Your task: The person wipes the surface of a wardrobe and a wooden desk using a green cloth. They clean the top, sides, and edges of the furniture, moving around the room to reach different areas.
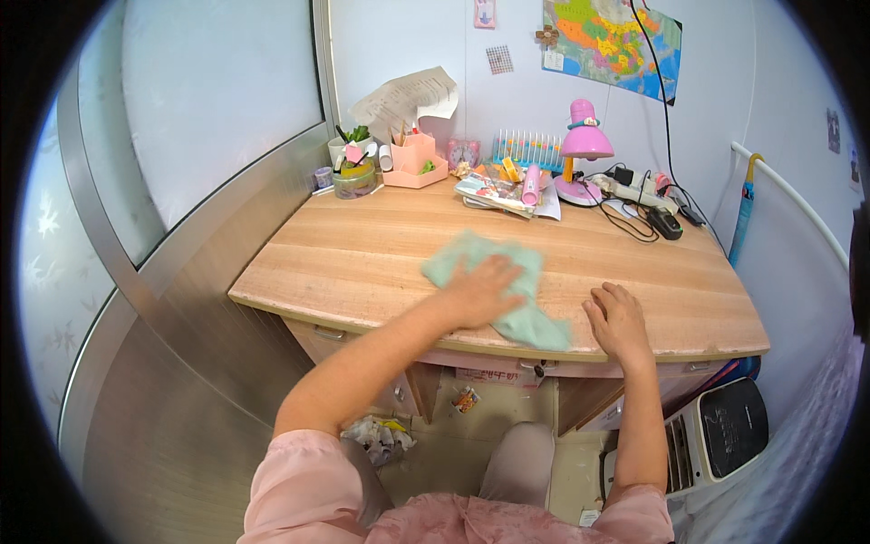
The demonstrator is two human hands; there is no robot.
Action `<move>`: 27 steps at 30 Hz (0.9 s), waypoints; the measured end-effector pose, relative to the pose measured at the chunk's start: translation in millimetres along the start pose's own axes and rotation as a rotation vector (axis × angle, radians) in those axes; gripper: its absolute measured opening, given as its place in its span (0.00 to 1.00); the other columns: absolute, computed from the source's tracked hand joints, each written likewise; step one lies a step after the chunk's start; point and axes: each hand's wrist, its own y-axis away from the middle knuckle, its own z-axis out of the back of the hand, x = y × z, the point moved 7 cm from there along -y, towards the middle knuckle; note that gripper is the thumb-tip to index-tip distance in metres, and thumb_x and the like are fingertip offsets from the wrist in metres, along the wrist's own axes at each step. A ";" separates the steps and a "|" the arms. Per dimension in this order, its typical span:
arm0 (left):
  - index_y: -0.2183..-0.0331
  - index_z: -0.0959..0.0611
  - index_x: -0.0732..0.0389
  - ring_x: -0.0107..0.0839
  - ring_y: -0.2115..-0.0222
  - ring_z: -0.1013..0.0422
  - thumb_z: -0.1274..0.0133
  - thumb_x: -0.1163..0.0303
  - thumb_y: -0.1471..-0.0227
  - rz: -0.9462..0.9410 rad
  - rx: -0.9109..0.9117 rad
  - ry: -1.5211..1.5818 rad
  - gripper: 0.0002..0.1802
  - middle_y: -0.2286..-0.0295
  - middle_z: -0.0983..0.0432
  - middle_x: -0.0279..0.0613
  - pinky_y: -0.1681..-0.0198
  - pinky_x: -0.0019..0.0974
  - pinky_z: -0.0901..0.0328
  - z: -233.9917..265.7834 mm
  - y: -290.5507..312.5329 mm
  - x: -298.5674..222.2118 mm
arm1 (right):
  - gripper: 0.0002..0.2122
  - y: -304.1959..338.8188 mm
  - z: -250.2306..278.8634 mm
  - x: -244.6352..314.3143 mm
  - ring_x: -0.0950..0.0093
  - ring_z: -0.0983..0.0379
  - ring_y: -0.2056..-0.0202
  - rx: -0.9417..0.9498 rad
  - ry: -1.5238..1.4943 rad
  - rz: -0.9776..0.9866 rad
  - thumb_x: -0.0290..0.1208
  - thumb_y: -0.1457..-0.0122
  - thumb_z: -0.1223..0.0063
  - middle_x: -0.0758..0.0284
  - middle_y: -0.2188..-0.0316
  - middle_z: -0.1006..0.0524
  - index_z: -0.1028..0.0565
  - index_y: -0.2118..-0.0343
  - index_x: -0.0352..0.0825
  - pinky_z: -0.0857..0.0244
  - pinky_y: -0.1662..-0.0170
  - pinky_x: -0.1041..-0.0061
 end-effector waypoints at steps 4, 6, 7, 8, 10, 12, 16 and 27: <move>0.40 0.39 0.52 0.40 0.36 0.58 0.71 0.39 0.42 0.529 0.018 -0.171 0.37 0.37 0.54 0.42 0.40 0.67 0.62 31.1 13.0 180.5 | 0.15 -0.7 3.8 9.1 0.55 0.35 0.50 0.009 -0.018 -0.016 0.38 0.42 0.50 0.53 0.54 0.28 0.24 0.60 0.30 0.46 0.45 0.58; 0.41 0.37 0.53 0.47 0.37 0.57 0.72 0.41 0.41 0.831 -0.048 -0.252 0.35 0.38 0.53 0.47 0.41 0.67 0.61 57.0 45.8 245.0 | 0.16 -1.4 2.5 8.8 0.55 0.36 0.49 0.010 -0.020 -0.022 0.38 0.42 0.50 0.52 0.54 0.28 0.24 0.60 0.30 0.46 0.44 0.58; 0.41 0.37 0.53 0.49 0.37 0.57 0.72 0.41 0.41 0.954 -0.041 -0.323 0.35 0.38 0.53 0.49 0.41 0.67 0.61 67.3 58.0 265.6 | 0.16 -1.3 1.4 8.7 0.55 0.36 0.49 0.021 -0.017 -0.031 0.38 0.43 0.50 0.52 0.54 0.28 0.24 0.59 0.30 0.47 0.44 0.58; 0.41 0.37 0.53 0.49 0.37 0.57 0.72 0.41 0.41 1.001 -0.045 -0.250 0.36 0.38 0.52 0.50 0.41 0.67 0.61 69.4 59.7 279.2 | 0.16 -0.3 1.7 6.4 0.55 0.36 0.49 0.031 -0.005 -0.046 0.39 0.43 0.50 0.52 0.54 0.28 0.24 0.59 0.30 0.47 0.44 0.57; 0.41 0.37 0.53 0.51 0.37 0.58 0.72 0.40 0.42 1.090 -0.050 -0.102 0.37 0.38 0.52 0.52 0.41 0.67 0.61 69.5 57.7 295.8 | 0.17 -0.5 2.5 1.2 0.56 0.37 0.47 0.056 0.017 -0.074 0.39 0.42 0.50 0.52 0.52 0.29 0.25 0.57 0.30 0.48 0.43 0.56; 0.40 0.39 0.53 0.47 0.37 0.58 0.71 0.36 0.43 0.929 0.013 -0.102 0.40 0.38 0.52 0.47 0.39 0.64 0.61 56.4 42.7 322.2 | 0.17 -4.7 -4.6 13.6 0.56 0.38 0.47 0.066 -0.008 -0.078 0.39 0.42 0.51 0.52 0.51 0.30 0.25 0.57 0.30 0.49 0.43 0.56; 0.40 0.39 0.46 0.43 0.37 0.56 0.67 0.34 0.46 0.349 0.130 0.091 0.40 0.38 0.51 0.44 0.37 0.59 0.62 9.1 -55.2 174.5 | 0.18 -3.3 -4.6 4.1 0.57 0.39 0.46 0.099 0.010 -0.096 0.39 0.42 0.51 0.53 0.51 0.31 0.26 0.56 0.30 0.49 0.42 0.58; 0.40 0.38 0.47 0.42 0.36 0.57 0.59 0.39 0.46 0.366 0.081 0.061 0.38 0.38 0.52 0.46 0.38 0.63 0.66 44.7 101.9 169.6 | 0.17 -3.6 -5.6 5.2 0.56 0.36 0.48 0.091 0.000 -0.043 0.37 0.42 0.50 0.53 0.51 0.30 0.26 0.55 0.30 0.44 0.44 0.64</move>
